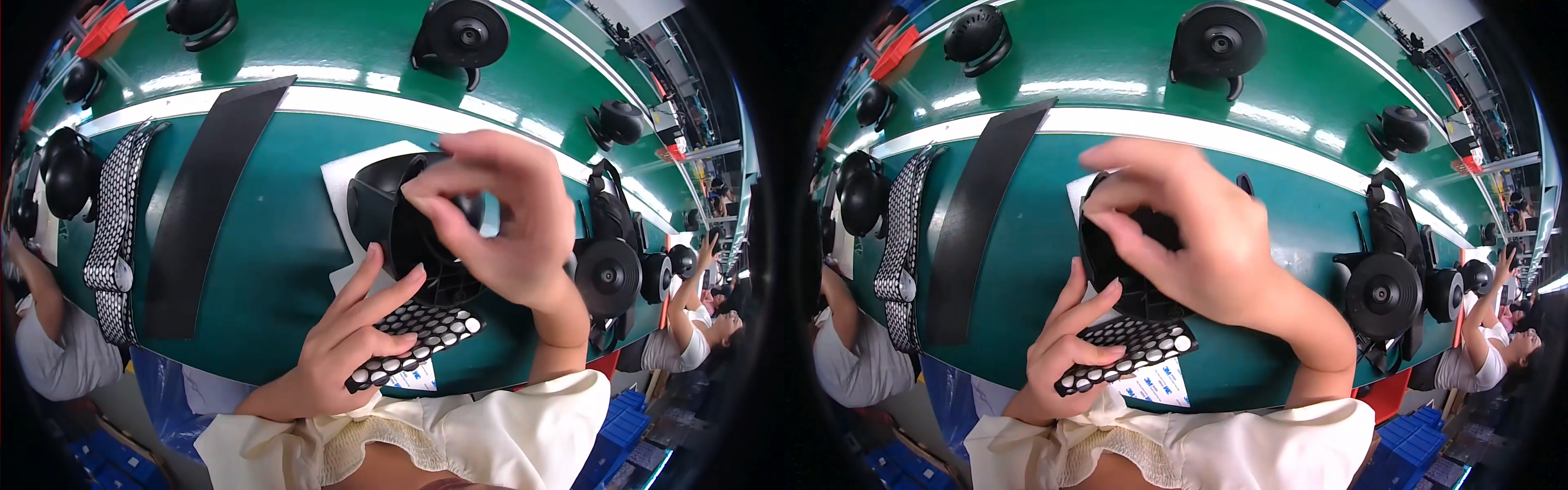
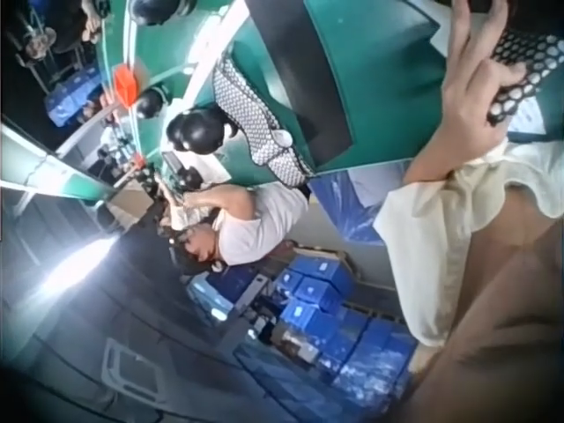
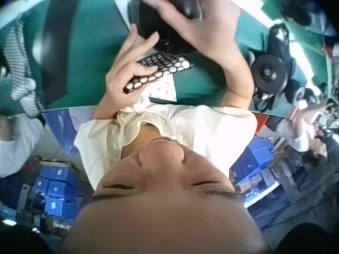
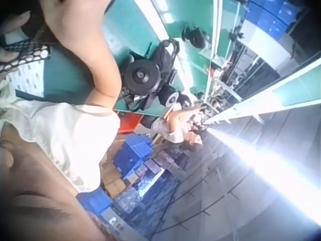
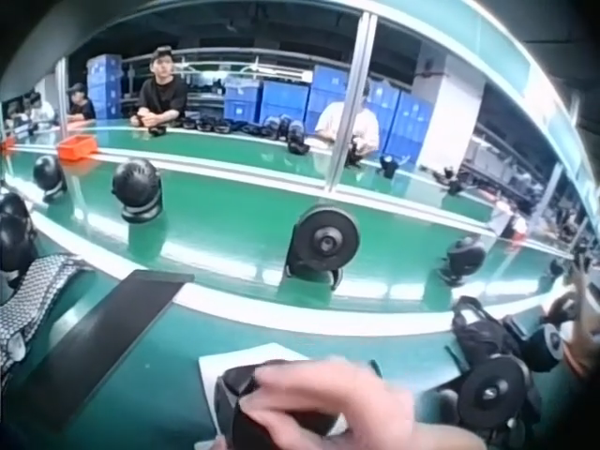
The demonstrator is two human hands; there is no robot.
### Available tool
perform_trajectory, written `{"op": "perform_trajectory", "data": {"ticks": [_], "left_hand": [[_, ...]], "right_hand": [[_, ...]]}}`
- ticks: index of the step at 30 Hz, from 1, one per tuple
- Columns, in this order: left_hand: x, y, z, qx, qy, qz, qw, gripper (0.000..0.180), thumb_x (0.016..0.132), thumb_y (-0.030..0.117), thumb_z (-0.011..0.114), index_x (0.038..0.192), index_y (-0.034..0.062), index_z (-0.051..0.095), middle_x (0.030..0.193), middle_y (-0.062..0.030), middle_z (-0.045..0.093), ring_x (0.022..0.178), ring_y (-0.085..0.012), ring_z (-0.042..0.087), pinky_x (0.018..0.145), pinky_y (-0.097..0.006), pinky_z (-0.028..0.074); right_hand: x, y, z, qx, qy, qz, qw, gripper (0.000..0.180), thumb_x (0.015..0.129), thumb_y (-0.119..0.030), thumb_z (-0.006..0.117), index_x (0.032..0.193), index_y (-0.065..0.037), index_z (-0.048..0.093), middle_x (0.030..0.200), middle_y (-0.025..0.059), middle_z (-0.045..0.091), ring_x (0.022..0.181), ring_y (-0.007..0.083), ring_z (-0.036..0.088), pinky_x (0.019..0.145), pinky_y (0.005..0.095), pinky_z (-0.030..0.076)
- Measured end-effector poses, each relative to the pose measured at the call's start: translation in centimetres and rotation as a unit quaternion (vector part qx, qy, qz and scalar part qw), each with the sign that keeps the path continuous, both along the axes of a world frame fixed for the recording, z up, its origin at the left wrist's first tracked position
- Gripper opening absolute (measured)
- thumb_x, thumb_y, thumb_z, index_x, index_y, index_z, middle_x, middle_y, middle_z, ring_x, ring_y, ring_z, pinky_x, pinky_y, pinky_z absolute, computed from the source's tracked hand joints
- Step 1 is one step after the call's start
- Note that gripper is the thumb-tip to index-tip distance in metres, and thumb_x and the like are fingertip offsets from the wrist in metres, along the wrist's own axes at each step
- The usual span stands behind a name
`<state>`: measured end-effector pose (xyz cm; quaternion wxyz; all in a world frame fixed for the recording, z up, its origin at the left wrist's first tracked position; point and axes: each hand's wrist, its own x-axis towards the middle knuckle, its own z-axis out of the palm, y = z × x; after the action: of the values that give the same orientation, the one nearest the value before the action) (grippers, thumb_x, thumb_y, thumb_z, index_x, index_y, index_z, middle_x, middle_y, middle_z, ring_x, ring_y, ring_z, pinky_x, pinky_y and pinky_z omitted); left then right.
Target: Assembling black plastic components and mesh padding for light fixtures on an assembly line.
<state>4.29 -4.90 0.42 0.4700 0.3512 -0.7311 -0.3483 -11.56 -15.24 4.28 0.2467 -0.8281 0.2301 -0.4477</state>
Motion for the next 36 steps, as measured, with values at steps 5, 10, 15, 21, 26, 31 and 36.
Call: {"op": "perform_trajectory", "data": {"ticks": [5,10,15,21,26,31,36], "left_hand": [[-0.2,-0.2,0.2,0.003,0.016,-0.002,1.0,0.023,0.059,-0.005,0.06,0.079,0.0005,0.052,0.117,-0.0242,0.045,0.119,-0.0457,0.026,0.096,-0.043,0.027],[0.3,0.0,0.1,0.007,0.002,0.009,1.0,0.025,0.056,-0.007,0.061,0.079,0.0002,0.052,0.116,-0.024,0.047,0.119,-0.0444,0.028,0.096,-0.043,0.027],[0.3,0.1,0.0,-0.001,-0.004,0.028,1.0,0.021,0.058,-0.005,0.062,0.076,0.0,0.052,0.114,-0.0245,0.048,0.117,-0.0436,0.032,0.097,-0.045,0.026],[0.8,0.1,-0.6,0.002,-0.016,0.057,0.998,0.021,0.054,-0.002,0.063,0.072,0.0013,0.054,0.111,-0.0253,0.05,0.115,-0.0462,0.032,0.097,-0.047,0.025],[0.3,0.1,-0.2,0.007,-0.012,0.066,0.998,0.019,0.054,-0.004,0.061,0.07,0.002,0.053,0.106,-0.0292,0.051,0.107,-0.0417,0.045,0.097,-0.055,0.02],[0.0,0.5,-0.8,0.012,-0.005,0.075,0.997,0.018,0.055,-0.005,0.061,0.07,0.002,0.052,0.105,-0.0296,0.051,0.108,-0.0423,0.044,0.097,-0.055,0.019],[-0.2,0.3,-0.4,0.013,-0.004,0.069,0.997,0.019,0.056,-0.005,0.061,0.071,0.0018,0.052,0.106,-0.0296,0.05,0.109,-0.0437,0.042,0.097,-0.054,0.019]], "right_hand": [[-0.1,1.2,0.7,-0.364,0.201,-0.125,0.901,0.039,0.057,-0.009,0.067,0.094,0.0,0.059,0.085,0.0057,0.062,0.071,0.0144,0.053,0.062,0.0249,0.036],[-1.8,1.8,1.0,-0.095,0.183,-0.027,0.978,0.059,0.066,-0.004,0.063,0.118,0.005,0.036,0.1,0.0135,0.059,0.091,0.0212,0.057,0.074,0.0279,0.038],[-6.8,1.4,0.1,0.109,-0.036,-0.146,0.983,0.014,0.078,0.006,0.049,0.092,0.006,0.051,0.101,0.0169,0.055,0.091,0.0208,0.054,0.082,0.03,0.042],[-6.2,1.3,-1.0,0.28,-0.087,-0.113,0.95,0.01,0.08,0.002,0.051,0.087,0.005,0.056,0.096,0.0124,0.056,0.09,0.0166,0.053,0.08,0.0263,0.041],[-6.5,1.0,-1.0,0.306,-0.091,-0.113,0.941,0.01,0.079,0.0,0.053,0.087,0.006,0.057,0.091,0.0103,0.057,0.086,0.015,0.053,0.078,0.025,0.041],[-7.1,0.9,-1.2,0.185,0.004,-0.123,0.975,0.008,0.075,0.006,0.056,0.082,0.006,0.058,0.086,0.0122,0.058,0.081,0.0147,0.055,0.072,0.023,0.043],[-6.6,1.2,-2.9,-0.191,0.119,-0.24,0.944,0.024,0.065,0.005,0.06,0.088,0.004,0.058,0.079,0.0125,0.059,0.068,0.0255,0.059,0.063,0.0314,0.049]]}}
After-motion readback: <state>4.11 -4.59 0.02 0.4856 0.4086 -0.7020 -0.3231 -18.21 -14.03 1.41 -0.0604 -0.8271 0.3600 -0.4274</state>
